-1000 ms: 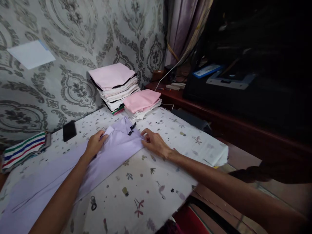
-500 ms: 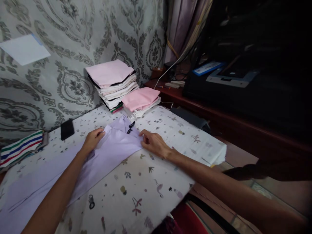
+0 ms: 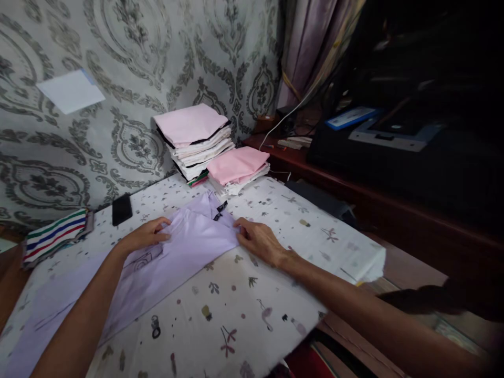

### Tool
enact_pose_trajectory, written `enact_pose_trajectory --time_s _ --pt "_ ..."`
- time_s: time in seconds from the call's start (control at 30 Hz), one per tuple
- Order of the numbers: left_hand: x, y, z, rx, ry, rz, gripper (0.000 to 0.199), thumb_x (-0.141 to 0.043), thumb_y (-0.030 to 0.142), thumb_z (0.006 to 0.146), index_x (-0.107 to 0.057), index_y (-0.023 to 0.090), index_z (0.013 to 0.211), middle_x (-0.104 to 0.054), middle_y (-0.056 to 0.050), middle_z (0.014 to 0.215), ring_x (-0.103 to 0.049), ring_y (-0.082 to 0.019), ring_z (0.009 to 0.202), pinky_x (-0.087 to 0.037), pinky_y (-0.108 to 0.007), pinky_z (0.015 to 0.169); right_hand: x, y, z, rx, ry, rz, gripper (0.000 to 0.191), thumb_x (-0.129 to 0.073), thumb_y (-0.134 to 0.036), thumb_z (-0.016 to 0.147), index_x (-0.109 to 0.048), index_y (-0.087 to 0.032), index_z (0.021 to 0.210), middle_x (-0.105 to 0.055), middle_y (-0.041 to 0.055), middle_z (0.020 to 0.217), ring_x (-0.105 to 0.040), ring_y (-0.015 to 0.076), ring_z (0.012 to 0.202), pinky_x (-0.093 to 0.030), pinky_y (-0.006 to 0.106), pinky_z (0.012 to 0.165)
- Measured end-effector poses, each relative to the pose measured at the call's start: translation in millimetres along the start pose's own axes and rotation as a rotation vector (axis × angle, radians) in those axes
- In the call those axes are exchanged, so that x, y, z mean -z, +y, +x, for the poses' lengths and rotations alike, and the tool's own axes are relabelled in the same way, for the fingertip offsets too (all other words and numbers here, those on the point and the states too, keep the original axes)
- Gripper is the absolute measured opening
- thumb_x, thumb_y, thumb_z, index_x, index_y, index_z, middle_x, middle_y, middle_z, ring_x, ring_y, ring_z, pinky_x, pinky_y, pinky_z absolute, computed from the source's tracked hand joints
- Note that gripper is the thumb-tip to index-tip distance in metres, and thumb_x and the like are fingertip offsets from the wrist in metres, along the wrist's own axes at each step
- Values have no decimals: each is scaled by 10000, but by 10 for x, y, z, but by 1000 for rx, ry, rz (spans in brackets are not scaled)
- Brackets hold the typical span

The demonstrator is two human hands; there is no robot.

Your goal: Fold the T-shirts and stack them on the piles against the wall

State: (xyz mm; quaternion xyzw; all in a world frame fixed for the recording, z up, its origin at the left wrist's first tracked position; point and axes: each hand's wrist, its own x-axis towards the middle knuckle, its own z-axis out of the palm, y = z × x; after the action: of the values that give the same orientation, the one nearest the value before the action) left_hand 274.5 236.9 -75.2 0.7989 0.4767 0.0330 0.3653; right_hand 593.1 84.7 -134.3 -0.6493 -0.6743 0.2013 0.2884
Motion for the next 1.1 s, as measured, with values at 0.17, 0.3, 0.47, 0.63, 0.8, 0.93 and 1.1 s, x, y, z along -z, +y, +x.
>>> enact_pose_trajectory --time_s 0.17,0.3,0.47,0.63,0.8,0.93,1.1 --pt "-37 -133 -76 31 125 84 401 -573 473 745 -631 221 1051 -426 68 595 -452 -145 535 -374 -258 533 -4 -6 -5 1 -4 -34 271 -508 -180 854 -638 -235 1086 -656 -6 762 -579 153 687 -385 272 677" --pt "-169 -41 -186 51 341 459 370 -474 366 841 -623 207 1140 -653 -61 888 -621 -255 844 -467 -364 744 -1 -19 -14 4 -6 -23 252 -506 -188 863 -642 -236 1070 -658 -2 776 -584 156 701 -384 270 678" --pt "-440 281 -125 -250 326 481 461 -319 401 978 -502 212 1356 -562 -111 1377 -505 -257 1284 -386 -400 1082 5 -1 -14 -4 7 21 247 -512 -207 868 -636 -237 1079 -631 -16 742 -549 142 649 -380 260 653" --pt "-736 294 169 -267 168 516 579 -274 480 999 -368 187 1489 -352 -126 1591 -312 -258 1467 -233 -475 1197 39 19 -3 1 28 143 225 -502 -210 871 -631 -215 1056 -597 -29 698 -520 131 609 -379 257 634" --pt "-823 198 235 -241 179 571 597 -235 488 1014 -316 184 1521 -275 -117 1625 -228 -236 1506 -183 -523 1211 52 31 4 8 138 356 209 -456 -267 902 -612 -199 1024 -573 -39 639 -517 132 585 -401 255 620" --pt "-841 278 131 -258 271 581 546 -264 463 1021 -378 196 1484 -362 -124 1587 -309 -250 1475 -206 -552 1202 52 18 -13 15 188 362 223 -428 -303 929 -607 -203 1018 -583 -33 647 -528 143 592 -404 266 624" --pt "-1047 544 -100 -443 390 497 420 -308 403 1028 -519 208 1335 -541 -113 1454 -458 -223 1377 -274 -499 1196 65 -40 -59 26 114 68 249 -484 -358 954 -615 -201 812 -601 14 779 -541 153 700 -393 278 676"
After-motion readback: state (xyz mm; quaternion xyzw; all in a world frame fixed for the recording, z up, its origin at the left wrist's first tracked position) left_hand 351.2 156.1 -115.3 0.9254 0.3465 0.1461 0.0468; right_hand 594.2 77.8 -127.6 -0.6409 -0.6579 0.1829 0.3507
